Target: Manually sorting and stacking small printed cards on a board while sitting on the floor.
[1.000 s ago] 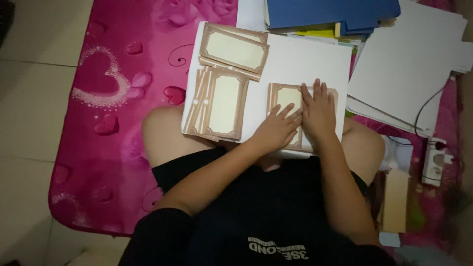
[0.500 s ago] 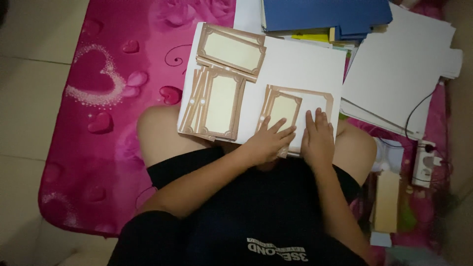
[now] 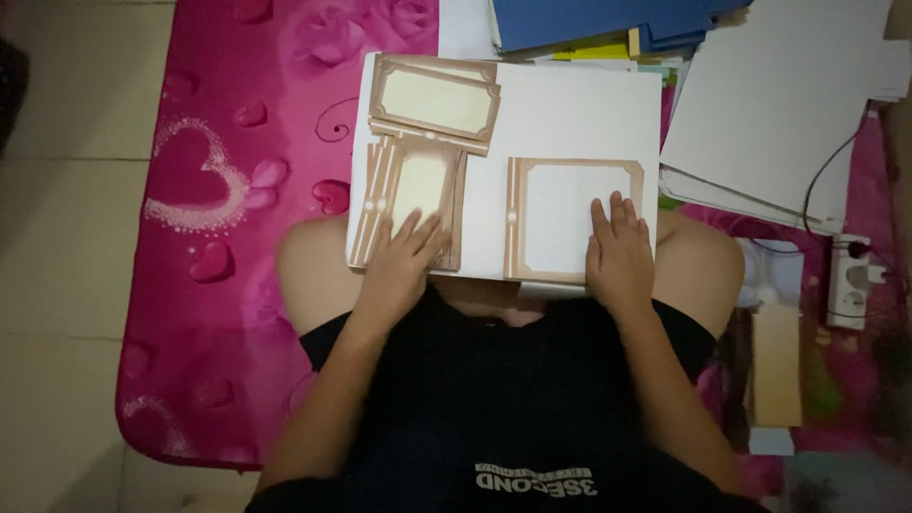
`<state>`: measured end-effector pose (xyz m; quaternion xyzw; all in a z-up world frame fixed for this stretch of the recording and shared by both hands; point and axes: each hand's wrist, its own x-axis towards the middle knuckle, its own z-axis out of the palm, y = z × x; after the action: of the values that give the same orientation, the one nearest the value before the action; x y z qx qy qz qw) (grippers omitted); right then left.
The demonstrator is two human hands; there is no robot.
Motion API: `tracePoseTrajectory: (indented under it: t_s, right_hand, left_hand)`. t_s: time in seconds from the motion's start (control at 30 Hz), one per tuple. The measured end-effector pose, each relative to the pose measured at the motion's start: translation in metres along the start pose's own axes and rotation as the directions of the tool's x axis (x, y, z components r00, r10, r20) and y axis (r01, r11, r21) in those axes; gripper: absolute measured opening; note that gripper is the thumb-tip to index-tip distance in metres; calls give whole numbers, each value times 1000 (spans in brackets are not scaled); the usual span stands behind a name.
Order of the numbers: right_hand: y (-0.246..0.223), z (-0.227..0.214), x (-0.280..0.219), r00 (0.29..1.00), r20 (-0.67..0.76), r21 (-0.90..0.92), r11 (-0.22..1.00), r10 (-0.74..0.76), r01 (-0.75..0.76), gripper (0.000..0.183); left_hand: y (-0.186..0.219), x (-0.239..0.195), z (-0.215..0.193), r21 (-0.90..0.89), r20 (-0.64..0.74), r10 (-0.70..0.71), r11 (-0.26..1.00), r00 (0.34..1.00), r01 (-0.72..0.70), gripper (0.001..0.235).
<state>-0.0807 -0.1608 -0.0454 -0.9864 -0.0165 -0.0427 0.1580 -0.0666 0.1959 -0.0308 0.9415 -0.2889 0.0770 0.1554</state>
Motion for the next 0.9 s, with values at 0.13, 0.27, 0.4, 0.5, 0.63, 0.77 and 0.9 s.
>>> tracePoseTrajectory:
  t_s: [0.13,0.27,0.4,0.5,0.63,0.77,0.9]
  right_hand:
    - [1,-1,0,1000,18,-24,1000,-6,6,52]
    - [1,1,-1,1000,18,-7,1000,9,-9,52]
    - [3,0,0,1000,18,-14,1000,-15,16,53]
    - [2,0,-1,1000,-8,-9,1000,-9,9,52]
    - [13,-14,-1,998,10,183,981,63,-64,54]
    - [25,-29,-3,978,59,458,865,199,-203,71]
    - [15,-42,2,984,35,410,895,177,-175,73]
  left_hand:
    - [0,-6,9,-79,88,-57,995,994,64,43]
    - [21,15,22,-127,-100,13,992,995,-26,56]
    - [59,76,57,-96,-219,124,984,968,-148,41]
    - [106,109,37,-210,26,-175,962,984,177,56]
    - [123,127,64,-272,179,-286,905,941,327,68]
    - [139,119,64,-342,154,-246,895,957,285,62]
    - [142,118,61,-267,149,-227,928,962,260,57]
